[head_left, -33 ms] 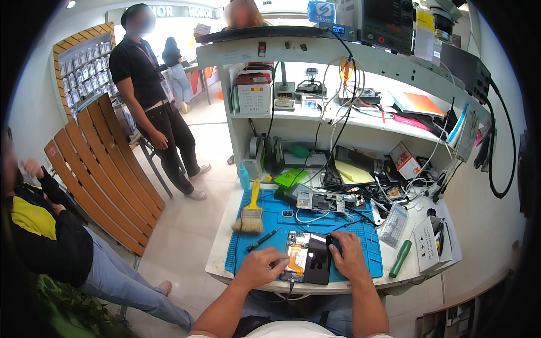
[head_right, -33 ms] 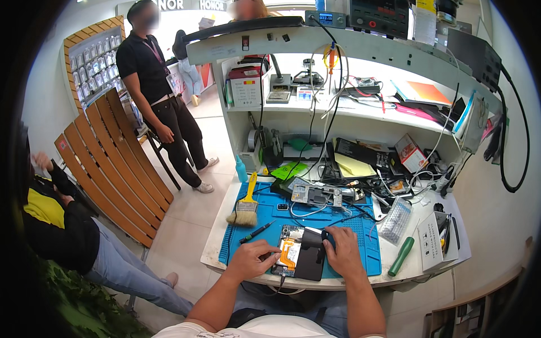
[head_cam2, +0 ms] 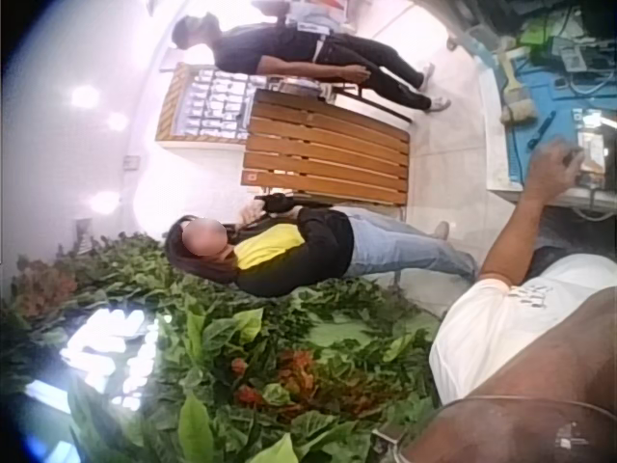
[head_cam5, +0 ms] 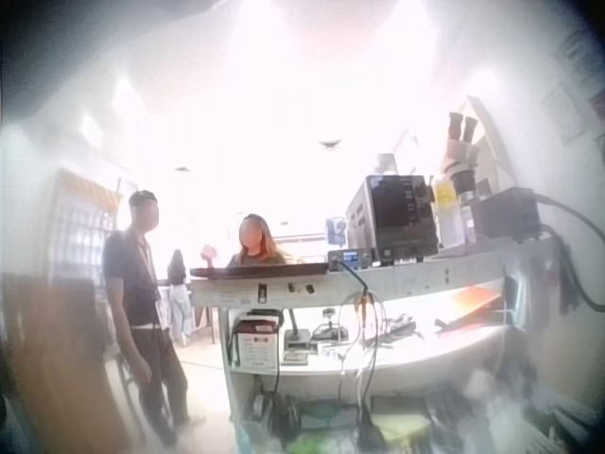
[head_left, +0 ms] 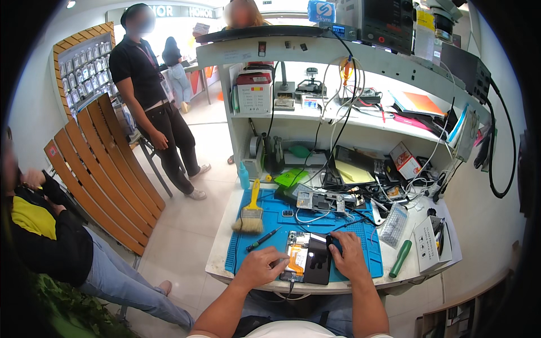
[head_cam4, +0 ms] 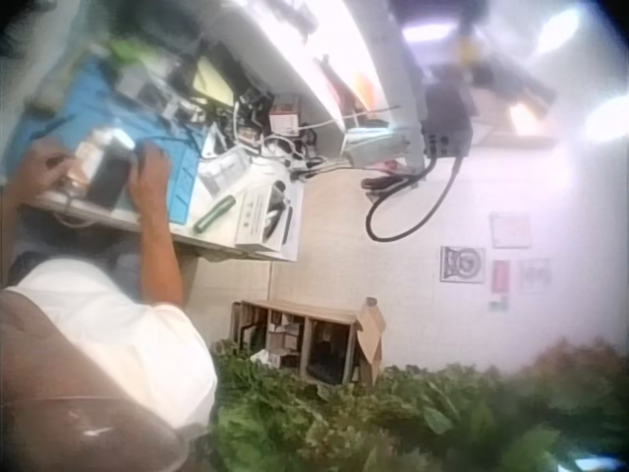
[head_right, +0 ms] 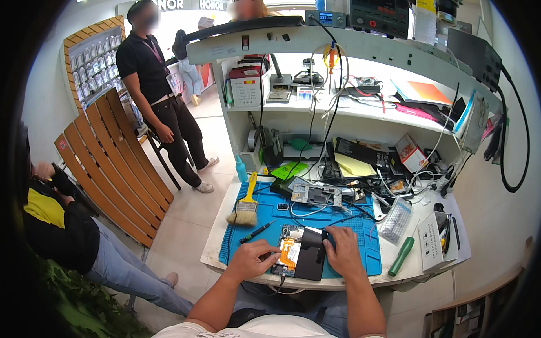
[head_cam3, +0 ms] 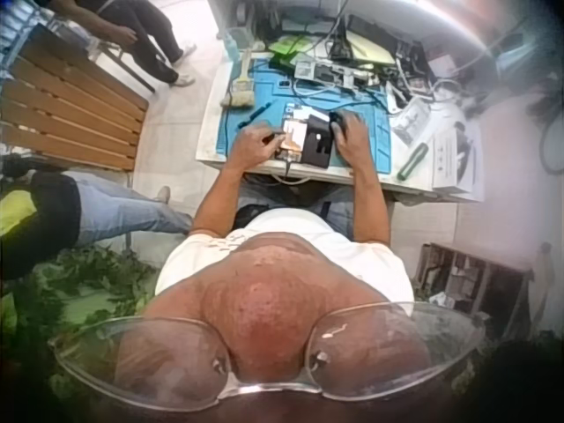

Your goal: The person is repairing a mobile phone by hand and using a screwdriver. They handle a phone screen, a battery, and various internal components while working on a blue repair mat.

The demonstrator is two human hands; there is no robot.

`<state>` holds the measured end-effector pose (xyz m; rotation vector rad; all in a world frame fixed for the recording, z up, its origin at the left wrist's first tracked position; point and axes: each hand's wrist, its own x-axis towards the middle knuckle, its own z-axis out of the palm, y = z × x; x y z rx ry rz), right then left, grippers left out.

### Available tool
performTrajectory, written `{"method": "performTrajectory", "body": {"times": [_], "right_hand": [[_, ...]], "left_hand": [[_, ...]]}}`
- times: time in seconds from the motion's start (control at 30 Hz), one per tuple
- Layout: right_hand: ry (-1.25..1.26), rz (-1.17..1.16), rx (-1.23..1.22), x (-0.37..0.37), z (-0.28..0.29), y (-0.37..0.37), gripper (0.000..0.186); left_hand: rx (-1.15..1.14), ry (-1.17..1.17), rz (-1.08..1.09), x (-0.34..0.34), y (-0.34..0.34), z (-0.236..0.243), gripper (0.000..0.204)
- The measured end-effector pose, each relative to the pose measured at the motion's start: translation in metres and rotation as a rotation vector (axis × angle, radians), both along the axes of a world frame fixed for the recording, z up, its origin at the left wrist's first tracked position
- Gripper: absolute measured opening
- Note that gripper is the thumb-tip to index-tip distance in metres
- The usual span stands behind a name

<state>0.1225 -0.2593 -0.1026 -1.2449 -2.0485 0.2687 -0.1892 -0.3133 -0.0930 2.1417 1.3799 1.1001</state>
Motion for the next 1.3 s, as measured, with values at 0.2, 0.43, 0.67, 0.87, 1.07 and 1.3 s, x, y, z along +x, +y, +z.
{"method": "performTrajectory", "body": {"times": [0.2,0.43,0.67,0.87,1.07,1.3], "right_hand": [[0.001,-0.006,-0.006,-0.0008,0.0010,-0.0005,0.040],[-0.004,-0.010,-0.026,-0.0002,0.0019,-0.0005,0.039],[-0.002,0.001,-0.018,0.0001,0.0015,0.0004,0.039],[0.001,-0.007,-0.010,-0.0005,0.0017,-0.0006,0.039],[-0.003,-0.004,-0.007,-0.0005,0.0020,-0.0009,0.039],[-0.006,-0.004,-0.010,-0.0009,0.0031,-0.0007,0.038]], "left_hand": [[0.013,-0.013,-0.012,0.0000,0.0003,0.0004,0.017],[-0.002,-0.014,-0.013,0.0010,0.0001,0.0029,0.017],[0.019,-0.027,-0.014,0.0001,0.0009,-0.0023,0.017],[0.011,-0.010,-0.003,0.0014,-0.0002,0.0021,0.017],[0.006,-0.018,-0.012,0.0008,-0.0003,0.0015,0.017],[0.007,-0.013,-0.013,0.0004,0.0003,0.0008,0.018]]}}
